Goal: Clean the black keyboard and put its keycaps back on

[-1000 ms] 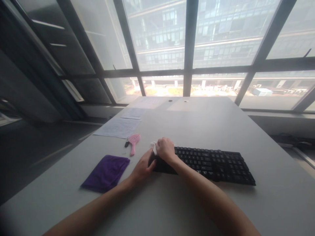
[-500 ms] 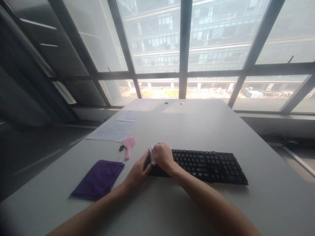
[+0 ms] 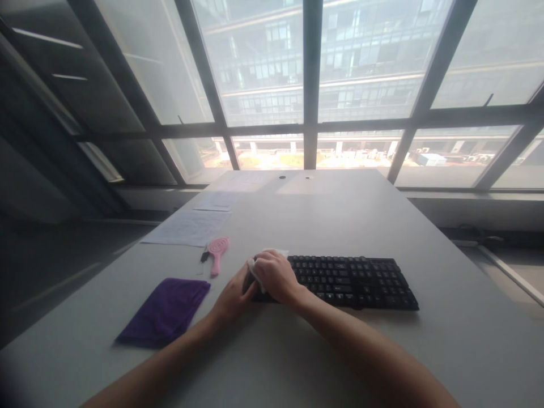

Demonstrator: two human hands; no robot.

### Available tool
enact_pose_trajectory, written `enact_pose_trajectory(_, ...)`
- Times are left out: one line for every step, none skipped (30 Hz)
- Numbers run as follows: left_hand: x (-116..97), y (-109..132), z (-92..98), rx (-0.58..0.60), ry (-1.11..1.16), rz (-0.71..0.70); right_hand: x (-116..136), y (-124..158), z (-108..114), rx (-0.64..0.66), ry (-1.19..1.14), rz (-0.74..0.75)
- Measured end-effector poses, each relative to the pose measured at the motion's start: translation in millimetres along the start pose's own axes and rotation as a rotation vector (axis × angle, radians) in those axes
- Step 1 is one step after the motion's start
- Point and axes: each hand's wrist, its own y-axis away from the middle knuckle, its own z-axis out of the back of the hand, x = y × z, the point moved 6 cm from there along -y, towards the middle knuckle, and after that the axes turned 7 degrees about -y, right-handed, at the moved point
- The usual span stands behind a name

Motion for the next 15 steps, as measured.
enact_pose_trajectory(-0.3,-0.2,0.1,0.002,0.002,-0.001,2.4,1.3,-1.4,0.001,-0.001,0.028)
enact_pose_trajectory(0.0,-0.4,-0.1,0.007,0.002,0.003,4.0,2.4,-3.1,0.004,0.006,0.049)
enact_pose_trajectory(0.7,-0.4,-0.7,0.016,0.000,0.010,5.0,3.3,-5.0,0.010,0.016,0.069)
enact_pose_trajectory(1.6,-0.3,-1.3,0.025,-0.002,0.018,5.3,3.8,-6.7,0.017,0.028,0.085)
enact_pose_trajectory(2.4,-0.1,-1.9,0.034,-0.003,0.024,5.2,4.2,-8.3,0.026,0.038,0.097)
enact_pose_trajectory(3.0,0.0,-2.3,0.039,-0.004,0.026,4.8,4.4,-9.7,0.035,0.045,0.105)
enact_pose_trajectory(3.3,0.2,-2.6,0.041,-0.004,0.027,4.3,4.4,-10.7,0.043,0.050,0.109)
enact_pose_trajectory(3.3,0.3,-2.7,0.041,-0.003,0.025,3.9,4.5,-11.4,0.050,0.054,0.110)
enact_pose_trajectory(3.2,0.4,-2.8,0.041,-0.002,0.024,3.7,4.5,-11.8,0.051,0.059,0.108)
enact_pose_trajectory(3.1,0.4,-3.1,0.041,-0.001,0.024,3.7,4.6,-11.9,0.049,0.066,0.105)
enact_pose_trajectory(3.0,0.3,-3.4,0.043,0.000,0.023,3.9,4.7,-11.9,0.043,0.075,0.102)
enact_pose_trajectory(3.0,0.1,-3.8,0.043,-0.001,0.023,4.0,5.0,-11.7,0.033,0.085,0.099)
enact_pose_trajectory(3.1,-0.1,-4.1,0.043,-0.002,0.023,4.1,5.4,-11.3,0.022,0.094,0.097)
enact_pose_trajectory(3.3,-0.3,-4.3,0.043,-0.004,0.022,4.3,6.1,-10.6,0.011,0.099,0.104)
enact_pose_trajectory(3.5,-0.5,-4.4,0.042,-0.003,0.020,4.6,7.0,-9.5,0.002,0.097,0.118)
